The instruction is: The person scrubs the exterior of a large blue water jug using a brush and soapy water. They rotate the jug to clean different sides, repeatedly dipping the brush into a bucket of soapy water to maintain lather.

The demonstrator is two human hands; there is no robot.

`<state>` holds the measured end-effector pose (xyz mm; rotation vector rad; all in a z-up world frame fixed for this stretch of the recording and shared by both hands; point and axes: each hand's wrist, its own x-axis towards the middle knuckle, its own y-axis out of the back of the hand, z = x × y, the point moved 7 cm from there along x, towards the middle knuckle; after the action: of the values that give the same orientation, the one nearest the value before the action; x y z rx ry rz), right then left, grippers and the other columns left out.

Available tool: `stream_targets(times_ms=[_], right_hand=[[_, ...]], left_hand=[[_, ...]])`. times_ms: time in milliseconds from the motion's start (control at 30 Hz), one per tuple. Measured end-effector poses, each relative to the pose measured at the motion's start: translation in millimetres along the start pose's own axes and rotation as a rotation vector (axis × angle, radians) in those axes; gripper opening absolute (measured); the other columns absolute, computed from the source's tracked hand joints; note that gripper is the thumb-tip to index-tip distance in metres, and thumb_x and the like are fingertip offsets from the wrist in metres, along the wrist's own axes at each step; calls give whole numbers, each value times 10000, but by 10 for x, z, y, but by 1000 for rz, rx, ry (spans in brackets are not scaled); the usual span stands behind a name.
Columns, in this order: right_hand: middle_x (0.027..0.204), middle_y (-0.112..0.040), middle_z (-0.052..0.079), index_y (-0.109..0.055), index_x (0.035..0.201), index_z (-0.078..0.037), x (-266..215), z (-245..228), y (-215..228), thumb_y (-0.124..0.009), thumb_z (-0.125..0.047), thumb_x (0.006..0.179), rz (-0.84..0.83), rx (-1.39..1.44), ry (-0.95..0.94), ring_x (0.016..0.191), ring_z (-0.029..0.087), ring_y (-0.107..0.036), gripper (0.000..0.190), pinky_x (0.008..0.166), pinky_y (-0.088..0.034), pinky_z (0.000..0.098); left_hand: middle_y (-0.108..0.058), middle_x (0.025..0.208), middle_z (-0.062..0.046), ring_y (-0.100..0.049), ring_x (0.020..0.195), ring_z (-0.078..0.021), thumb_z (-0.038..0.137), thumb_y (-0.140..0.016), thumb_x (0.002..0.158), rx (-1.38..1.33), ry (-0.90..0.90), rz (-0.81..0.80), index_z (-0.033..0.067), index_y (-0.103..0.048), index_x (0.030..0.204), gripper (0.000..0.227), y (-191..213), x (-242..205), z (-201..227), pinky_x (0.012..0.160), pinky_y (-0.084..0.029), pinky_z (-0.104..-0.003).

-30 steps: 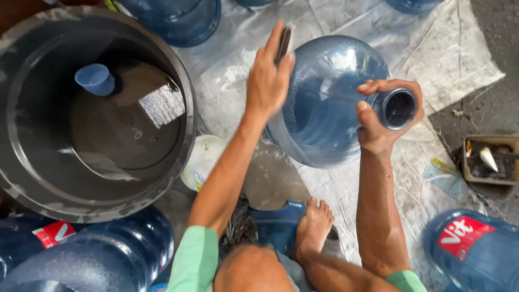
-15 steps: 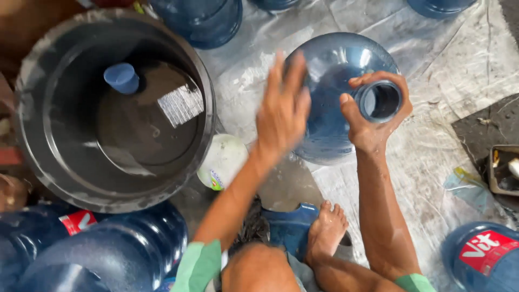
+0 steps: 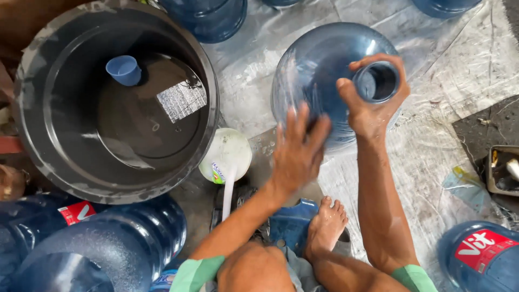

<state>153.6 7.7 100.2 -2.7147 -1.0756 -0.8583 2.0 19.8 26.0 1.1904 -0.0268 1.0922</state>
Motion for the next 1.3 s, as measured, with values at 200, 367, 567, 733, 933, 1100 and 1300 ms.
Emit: stream_targets(times_ms=[200, 367, 567, 733, 933, 1100, 1300], right_hand=[[819, -552, 204, -498, 898, 67, -163, 57, 241, -859, -13, 677, -73, 134, 69, 839, 323, -643, 431, 894, -506, 450], [1008, -492, 125, -419, 1138, -92, -250, -187, 573, -663, -123, 838, 232, 42, 62, 922, 252, -528, 388, 910, -483, 375], [772, -481, 91, -474, 885, -60, -314, 110, 955, -646, -68, 648, 386, 123, -3, 710, 256, -569, 292, 730, -520, 376], [747, -518, 144, -466, 921, -57, -406, 170, 1011, -631, -158, 684, 226, 151, 9, 703, 296, -579, 306, 770, -518, 377], [849, -502, 116, -439, 1006, -96, -342, 435, 1225, -590, -142, 742, 214, 231, 8, 787, 284, -557, 307, 822, -490, 356], [796, -491, 103, -429, 1011, -102, -346, 500, 1352, -584, -156, 679, 290, 214, -19, 766, 293, -564, 371, 801, -482, 343], [869, -527, 96, -422, 1044, -112, -355, 457, 1195, -607, -152, 759, 163, 197, -14, 839, 259, -577, 342, 870, -478, 333]], left_hand=[[-331, 1464, -251, -386, 1329, -429, 260, -501, 957, -420, 160, 39, 162, -391, 1436, 501, 52, 315, -423, 1090, -346, -496], [-317, 1467, -177, -543, 1150, -303, 264, -409, 982, -775, 354, -148, 193, -138, 1489, 579, -29, 193, -249, 794, -608, -363], [-38, 1574, -189, -94, 1478, -350, 307, -358, 1016, -787, 309, 6, 89, -73, 1495, 599, -166, -209, -95, 1227, -198, -506], [-234, 1552, -121, -255, 1443, -300, 285, -487, 943, -993, 491, -265, 169, -238, 1469, 594, -444, 429, -572, 1141, -303, -423], [-447, 1385, -132, -499, 1190, -266, 279, -535, 858, -687, 613, -518, 154, -388, 1377, 554, -408, -549, -1447, 935, -438, -353], [-432, 1303, -203, -385, 1257, -350, 336, -410, 834, -123, 1005, -889, 69, -421, 1327, 560, -1049, -1970, -2768, 1044, -301, -429], [-585, 1210, -189, -552, 1085, -350, 224, -318, 842, 38, 799, -1228, -6, -642, 1052, 449, -1580, -2071, -3162, 915, -411, -396]])
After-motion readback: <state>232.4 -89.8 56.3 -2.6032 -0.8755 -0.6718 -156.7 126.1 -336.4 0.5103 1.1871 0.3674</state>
